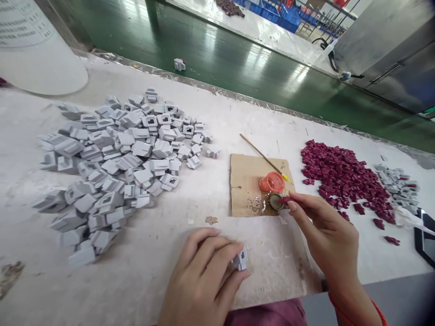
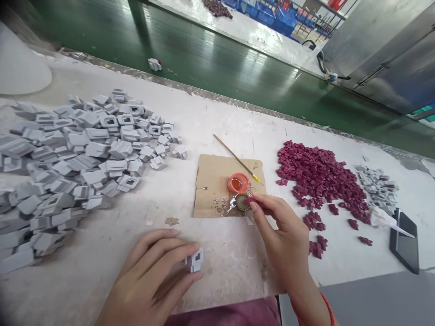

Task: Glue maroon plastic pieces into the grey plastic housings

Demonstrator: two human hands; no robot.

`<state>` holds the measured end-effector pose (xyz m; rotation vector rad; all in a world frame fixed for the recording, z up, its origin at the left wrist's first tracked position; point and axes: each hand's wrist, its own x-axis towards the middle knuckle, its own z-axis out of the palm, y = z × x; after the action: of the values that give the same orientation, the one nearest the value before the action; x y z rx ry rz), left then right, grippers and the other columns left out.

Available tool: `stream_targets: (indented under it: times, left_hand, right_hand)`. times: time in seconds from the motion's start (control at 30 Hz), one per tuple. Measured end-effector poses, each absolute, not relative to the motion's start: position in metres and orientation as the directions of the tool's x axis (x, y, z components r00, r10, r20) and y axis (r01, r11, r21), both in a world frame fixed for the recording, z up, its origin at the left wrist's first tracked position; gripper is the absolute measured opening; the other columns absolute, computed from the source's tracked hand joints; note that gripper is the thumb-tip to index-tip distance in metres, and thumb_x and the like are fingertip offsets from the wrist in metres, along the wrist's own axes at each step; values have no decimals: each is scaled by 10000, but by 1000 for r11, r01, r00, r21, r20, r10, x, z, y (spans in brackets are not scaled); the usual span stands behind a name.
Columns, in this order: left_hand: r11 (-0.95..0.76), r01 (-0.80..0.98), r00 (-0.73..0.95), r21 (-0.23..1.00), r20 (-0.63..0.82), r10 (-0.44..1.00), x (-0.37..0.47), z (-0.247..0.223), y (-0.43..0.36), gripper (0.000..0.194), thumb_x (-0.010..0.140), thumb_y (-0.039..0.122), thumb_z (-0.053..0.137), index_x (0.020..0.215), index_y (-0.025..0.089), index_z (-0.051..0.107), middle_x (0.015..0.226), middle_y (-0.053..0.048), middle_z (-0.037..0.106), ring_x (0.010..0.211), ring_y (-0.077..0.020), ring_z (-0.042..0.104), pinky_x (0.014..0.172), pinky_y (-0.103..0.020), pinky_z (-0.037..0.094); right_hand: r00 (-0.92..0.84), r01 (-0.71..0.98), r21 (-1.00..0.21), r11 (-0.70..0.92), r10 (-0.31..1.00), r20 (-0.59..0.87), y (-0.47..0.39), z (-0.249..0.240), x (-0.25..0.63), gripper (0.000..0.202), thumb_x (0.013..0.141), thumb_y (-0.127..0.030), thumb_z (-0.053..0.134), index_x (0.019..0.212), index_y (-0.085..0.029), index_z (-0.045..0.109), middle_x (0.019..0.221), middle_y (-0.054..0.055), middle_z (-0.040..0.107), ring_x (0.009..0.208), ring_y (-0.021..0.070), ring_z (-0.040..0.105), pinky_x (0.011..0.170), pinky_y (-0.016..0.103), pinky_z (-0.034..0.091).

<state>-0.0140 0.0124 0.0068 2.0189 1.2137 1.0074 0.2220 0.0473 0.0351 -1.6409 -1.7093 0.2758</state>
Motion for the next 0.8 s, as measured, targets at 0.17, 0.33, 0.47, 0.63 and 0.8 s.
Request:
stream_targets:
  times: [0.17,0.33,0.47,0.63,0.8]
  left_hand:
    - [-404,466,308,787,284,908,-14,5,14,226,845,218,704,1067,227,663,937,-36,732,980,-241,569,874,-314,507]
    - [-383,452,324,806,252,912,-17,7,16,230,855,215,695,1081,223,656,945,-44,724,968,-239,562,843,-320,517]
    - [-378,438,311,816,256,915,-16,9,19,213,845,197,701,1052,222,656,909,-45,718,914,-241,563,782,-326,532]
    - [-353,429,279,831,250,927,-11,10,20,234,803,173,748,1013,206,652,900,-34,718,896,-222,568,798,-307,519]
    - [-290,375,267,880,196,943,-15,16,18,215,850,242,710,1056,241,649,944,-17,720,896,-196,606,772,-269,520]
  right_hand:
    - [83,742,-655,144,949,303,46,36,223,200,915,-235,656,1100,-302,694,1071,-3,693,942,167,662,807,287,582]
    - [9,742,-637,210,947,322,46,40,226,229,925,-187,629,1107,-311,692,1116,-1,679,1041,186,640,895,331,578]
    - [36,729,-652,208,940,339,44,40,225,230,908,-180,652,1099,-301,695,1085,2,681,1007,173,641,851,290,592]
    - [70,703,-685,191,940,335,43,37,222,248,904,-173,662,1107,-312,694,1039,-11,677,847,126,652,788,239,592]
    - [91,609,-777,158,959,267,43,37,220,235,908,-157,644,1101,-280,695,1061,17,664,771,120,660,643,213,600]
